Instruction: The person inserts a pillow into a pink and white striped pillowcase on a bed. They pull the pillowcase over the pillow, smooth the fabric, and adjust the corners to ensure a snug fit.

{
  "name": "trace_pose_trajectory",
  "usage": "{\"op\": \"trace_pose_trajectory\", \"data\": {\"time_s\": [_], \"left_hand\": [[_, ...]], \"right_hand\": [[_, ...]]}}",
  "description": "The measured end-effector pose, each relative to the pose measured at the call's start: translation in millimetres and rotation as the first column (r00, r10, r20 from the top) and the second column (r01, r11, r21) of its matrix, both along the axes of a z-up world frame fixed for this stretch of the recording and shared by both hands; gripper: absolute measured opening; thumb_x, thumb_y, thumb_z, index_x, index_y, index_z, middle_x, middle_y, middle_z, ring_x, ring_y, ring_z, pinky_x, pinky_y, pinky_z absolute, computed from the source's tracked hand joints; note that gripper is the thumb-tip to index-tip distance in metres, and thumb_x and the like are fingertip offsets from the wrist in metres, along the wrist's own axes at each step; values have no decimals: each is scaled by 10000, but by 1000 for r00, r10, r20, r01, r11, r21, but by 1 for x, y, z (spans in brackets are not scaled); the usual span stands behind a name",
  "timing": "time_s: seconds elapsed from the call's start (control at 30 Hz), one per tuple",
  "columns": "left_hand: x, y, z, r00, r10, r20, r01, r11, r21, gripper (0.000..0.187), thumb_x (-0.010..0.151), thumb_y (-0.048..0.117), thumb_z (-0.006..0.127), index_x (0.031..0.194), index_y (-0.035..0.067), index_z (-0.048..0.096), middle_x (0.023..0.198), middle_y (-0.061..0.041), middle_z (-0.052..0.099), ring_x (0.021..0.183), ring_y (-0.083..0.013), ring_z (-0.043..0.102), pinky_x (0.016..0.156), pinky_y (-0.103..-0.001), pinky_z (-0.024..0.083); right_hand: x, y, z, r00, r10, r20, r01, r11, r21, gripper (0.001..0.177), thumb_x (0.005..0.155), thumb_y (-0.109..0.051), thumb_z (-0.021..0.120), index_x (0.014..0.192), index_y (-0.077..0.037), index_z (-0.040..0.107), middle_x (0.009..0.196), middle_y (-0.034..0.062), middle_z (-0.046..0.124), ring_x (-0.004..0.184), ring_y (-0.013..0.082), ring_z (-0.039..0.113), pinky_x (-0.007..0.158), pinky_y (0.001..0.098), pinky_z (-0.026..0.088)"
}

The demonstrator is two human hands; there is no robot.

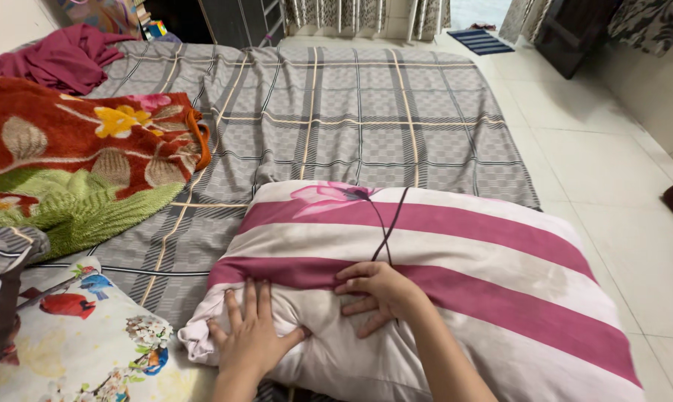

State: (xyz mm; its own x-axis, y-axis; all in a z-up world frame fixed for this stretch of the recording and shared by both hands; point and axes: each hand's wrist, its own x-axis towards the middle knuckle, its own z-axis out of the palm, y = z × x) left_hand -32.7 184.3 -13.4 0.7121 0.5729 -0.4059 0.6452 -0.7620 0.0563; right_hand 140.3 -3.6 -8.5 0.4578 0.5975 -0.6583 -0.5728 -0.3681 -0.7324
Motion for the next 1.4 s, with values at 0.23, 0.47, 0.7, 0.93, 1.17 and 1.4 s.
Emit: {"op": "trace_pose_trajectory", "data": {"time_s": [0.23,0.47,0.7,0.93,1.17,1.4], "left_hand": [[8,2,5,998,33,-51,-35,998,-49,1260,730,809,697,1647,269,24,1742,34,-72,1596,-317,-123,1202,-704,90],[8,-10,15,999,45,-14,-46,997,-56,1208,759,667,769,1651,259,64,1742,23,-27,1594,-331,-63,1198,-719,105],[-19,-24,11,971,20,236,-35,997,61,807,765,406,793,1484,288,447,1510,69,498,1403,-315,477,1114,-533,471],[-36,6,30,927,-132,352,167,983,-73,633,702,344,848,1275,196,625,1281,-87,676,1189,-302,655,1034,-420,528],[-44,14,67,978,-155,139,171,979,-112,401,812,349,686,1194,237,736,1200,-74,759,1148,-265,723,1057,-406,542],[28,-21,86,976,-133,172,138,990,-18,837,898,511,685,1604,363,260,1708,23,181,1582,-308,164,1201,-663,265]], "right_hand": [[1,20,-26,985,-112,134,121,990,-68,277,984,-155,548,1228,-55,634,1186,162,753,849,363,765,650,550,657],[-15,-2,-45,978,-122,170,118,993,32,622,959,-183,643,1528,-238,397,1404,42,644,1046,260,736,805,454,652],[-31,-13,-79,968,-181,174,171,983,71,981,910,-222,728,1625,-391,78,1605,-52,483,1269,247,649,967,553,543],[-53,-27,-58,938,-288,192,295,955,-9,1006,915,-262,730,1627,-395,33,1612,-59,464,1323,262,596,968,727,514],[-70,-32,9,932,-146,331,215,960,-181,1070,872,-391,738,1632,-447,-13,1572,100,478,1271,395,649,798,757,540],[-5,-2,34,759,183,625,-27,968,-250,1129,800,-375,807,1615,-416,26,1584,193,394,1390,425,469,831,694,606]]}}
